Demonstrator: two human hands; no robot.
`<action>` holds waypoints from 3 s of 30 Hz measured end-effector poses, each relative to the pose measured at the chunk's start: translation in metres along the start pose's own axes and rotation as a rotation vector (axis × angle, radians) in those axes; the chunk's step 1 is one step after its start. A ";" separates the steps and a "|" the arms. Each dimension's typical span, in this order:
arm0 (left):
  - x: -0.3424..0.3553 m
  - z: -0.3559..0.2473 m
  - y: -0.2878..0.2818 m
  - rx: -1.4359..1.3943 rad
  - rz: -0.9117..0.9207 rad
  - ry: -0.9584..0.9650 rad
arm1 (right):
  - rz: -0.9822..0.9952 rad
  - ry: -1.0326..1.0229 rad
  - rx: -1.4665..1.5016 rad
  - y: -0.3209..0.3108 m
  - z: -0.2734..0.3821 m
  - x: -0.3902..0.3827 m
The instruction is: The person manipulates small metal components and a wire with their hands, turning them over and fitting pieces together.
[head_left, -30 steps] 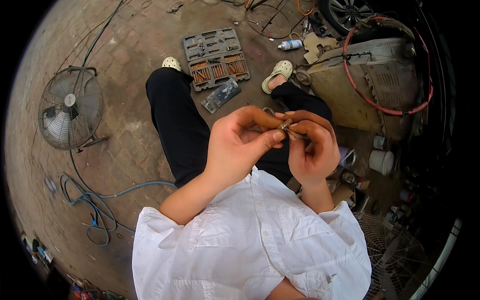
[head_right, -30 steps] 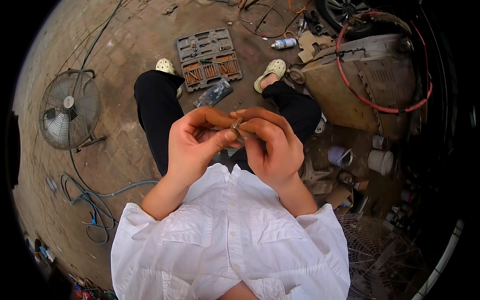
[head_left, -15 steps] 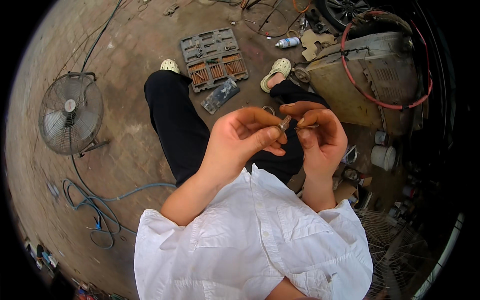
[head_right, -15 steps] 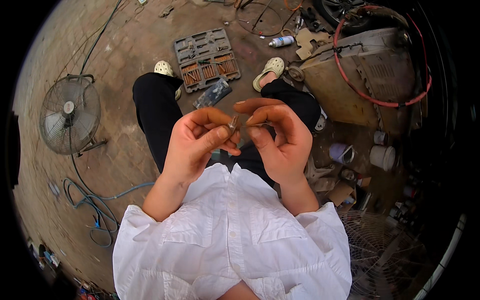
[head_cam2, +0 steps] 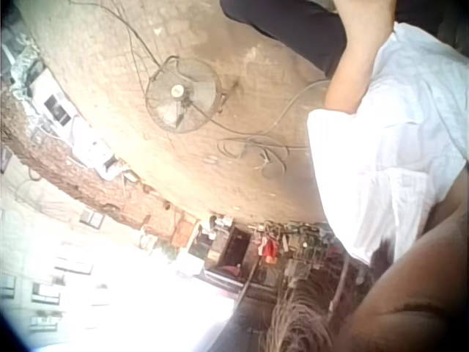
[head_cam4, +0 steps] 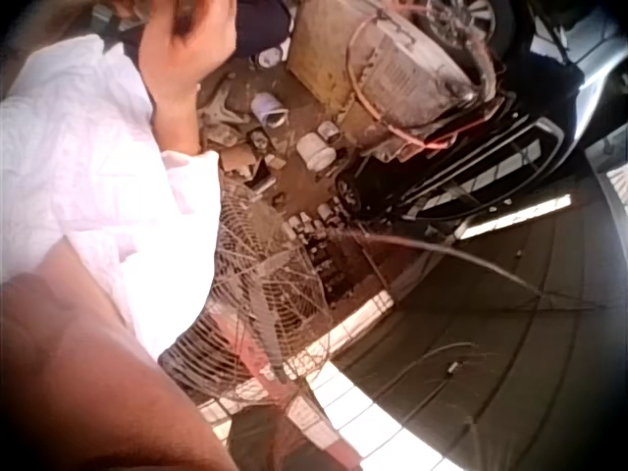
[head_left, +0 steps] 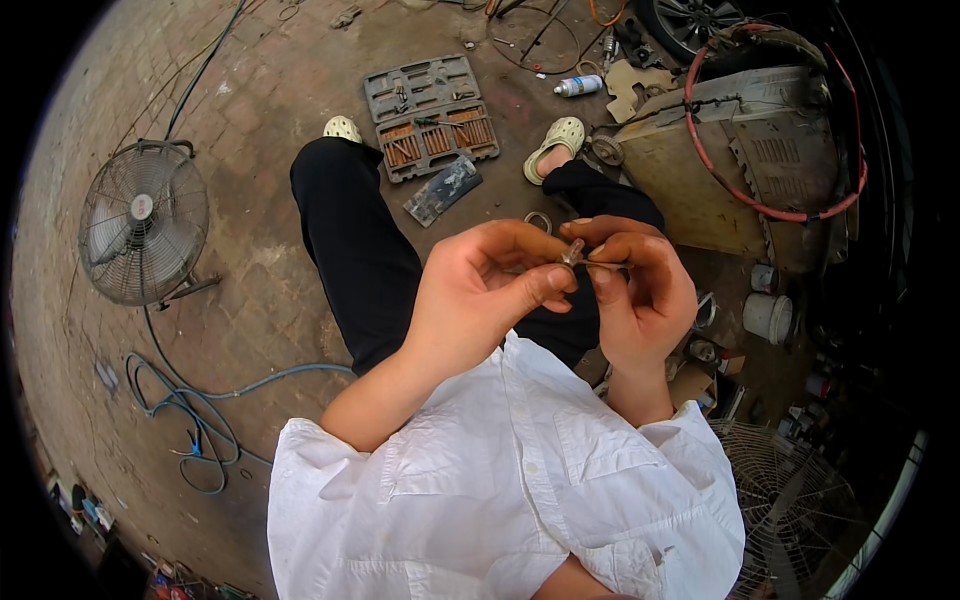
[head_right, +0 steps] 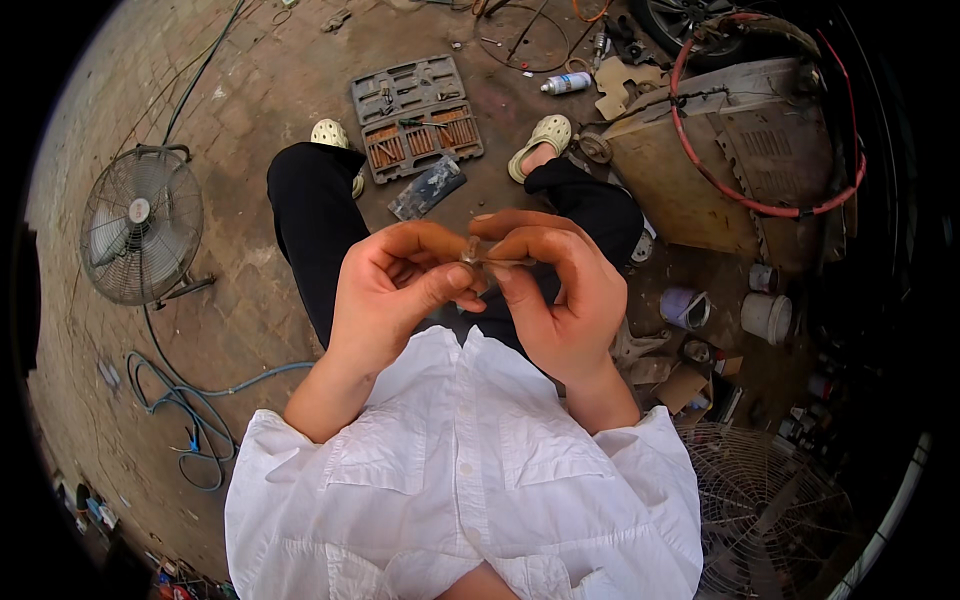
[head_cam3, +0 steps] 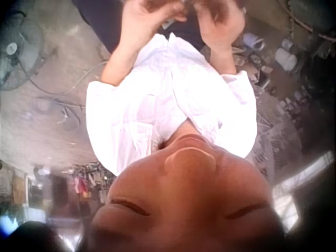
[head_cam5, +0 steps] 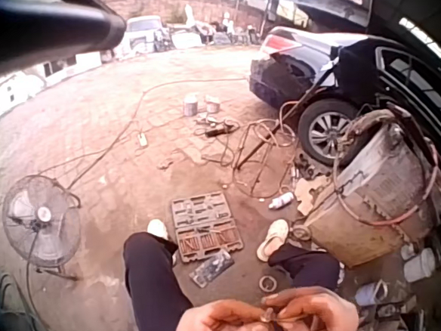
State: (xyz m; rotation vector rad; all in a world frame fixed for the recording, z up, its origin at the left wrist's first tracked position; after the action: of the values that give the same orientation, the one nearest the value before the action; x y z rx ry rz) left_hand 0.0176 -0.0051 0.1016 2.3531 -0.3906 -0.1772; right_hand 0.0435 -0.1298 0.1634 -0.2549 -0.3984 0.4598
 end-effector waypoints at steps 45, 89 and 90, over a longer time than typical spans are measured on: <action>0.001 0.000 0.000 0.027 0.027 0.008 | -0.018 -0.158 -0.313 0.009 0.004 -0.005; -0.002 -0.002 -0.009 0.248 -0.024 -0.066 | 0.082 -0.219 -0.331 0.009 0.012 0.004; -0.003 -0.003 -0.009 0.280 -0.028 -0.048 | 0.107 -0.198 -0.328 0.010 0.011 0.006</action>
State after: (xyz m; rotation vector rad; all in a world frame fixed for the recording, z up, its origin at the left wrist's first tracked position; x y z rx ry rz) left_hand 0.0176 0.0040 0.0974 2.6345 -0.4296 -0.2041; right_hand 0.0400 -0.1168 0.1724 -0.5530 -0.6571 0.5264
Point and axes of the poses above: each hand's wrist, its own x-axis towards the middle knuckle, its own y-axis out of the palm, z = x × y, the point moved 8 cm from there along x, towards the middle knuckle, and after that the axes turned 13 degrees about z, right-handed, at the moved point
